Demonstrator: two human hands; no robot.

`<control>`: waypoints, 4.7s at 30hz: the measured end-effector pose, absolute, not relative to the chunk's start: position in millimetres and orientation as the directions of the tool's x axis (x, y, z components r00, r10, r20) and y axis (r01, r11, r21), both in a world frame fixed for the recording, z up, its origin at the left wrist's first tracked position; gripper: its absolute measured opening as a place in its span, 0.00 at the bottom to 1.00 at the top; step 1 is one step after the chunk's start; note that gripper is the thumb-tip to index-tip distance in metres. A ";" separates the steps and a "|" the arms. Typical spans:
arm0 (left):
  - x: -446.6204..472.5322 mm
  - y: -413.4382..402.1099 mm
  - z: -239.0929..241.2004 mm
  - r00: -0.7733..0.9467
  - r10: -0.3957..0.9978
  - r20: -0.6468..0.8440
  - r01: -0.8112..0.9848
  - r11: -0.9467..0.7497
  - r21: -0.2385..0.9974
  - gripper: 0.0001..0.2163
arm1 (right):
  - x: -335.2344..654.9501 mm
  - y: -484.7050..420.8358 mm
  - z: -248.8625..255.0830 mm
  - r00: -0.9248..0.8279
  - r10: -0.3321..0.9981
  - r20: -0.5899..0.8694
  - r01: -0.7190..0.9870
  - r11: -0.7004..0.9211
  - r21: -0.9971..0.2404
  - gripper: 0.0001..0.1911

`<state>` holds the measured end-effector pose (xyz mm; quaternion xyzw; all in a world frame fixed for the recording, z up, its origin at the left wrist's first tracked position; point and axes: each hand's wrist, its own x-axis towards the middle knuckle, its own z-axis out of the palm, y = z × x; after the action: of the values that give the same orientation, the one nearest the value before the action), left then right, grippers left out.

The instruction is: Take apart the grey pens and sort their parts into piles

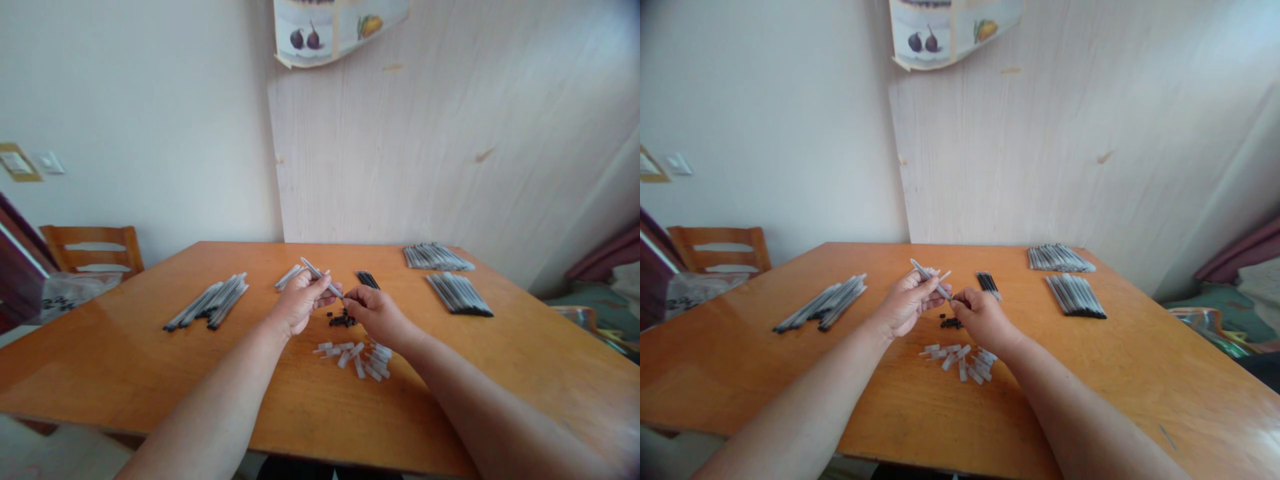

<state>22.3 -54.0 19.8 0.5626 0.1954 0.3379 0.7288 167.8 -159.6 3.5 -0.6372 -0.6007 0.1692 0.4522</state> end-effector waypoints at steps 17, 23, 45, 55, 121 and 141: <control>23.8 -52.8 17.0 0.670 0.738 0.082 -0.258 0.128 0.957 0.12 | 168.2 -156.5 -1.8 0.247 0.903 0.352 0.606 0.139 -0.783 0.10; 23.7 -53.7 17.9 0.652 0.753 0.089 -0.276 0.126 0.953 0.12 | 168.5 -157.4 -0.7 0.161 0.934 0.320 0.635 0.150 -0.758 0.13; 26.0 -53.0 14.1 0.621 0.782 0.055 -0.226 0.112 0.968 0.14 | 165.7 -159.5 3.4 0.189 0.916 0.354 0.672 0.142 -0.727 0.12; 27.3 -53.8 15.0 0.615 0.788 0.024 -0.211 0.136 0.968 0.14 | 167.5 -158.0 0.7 0.226 0.915 0.334 0.689 0.092 -0.718 0.10; 27.1 -40.0 3.2 0.578 0.814 -0.059 -0.220 0.225 0.949 0.12 | 183.5 -152.8 -6.6 0.150 0.923 0.356 0.762 0.121 -0.636 0.19; 5.8 7.2 1.3 0.267 0.964 -0.020 -0.436 0.139 0.889 0.08 | 213.2 -155.1 -6.8 0.151 0.911 0.383 0.837 0.088 -0.540 0.11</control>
<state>5.8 7.2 1.3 0.4095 0.3224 0.5127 0.6823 213.2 -155.1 -6.8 -0.6731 -0.6495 0.0530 0.3497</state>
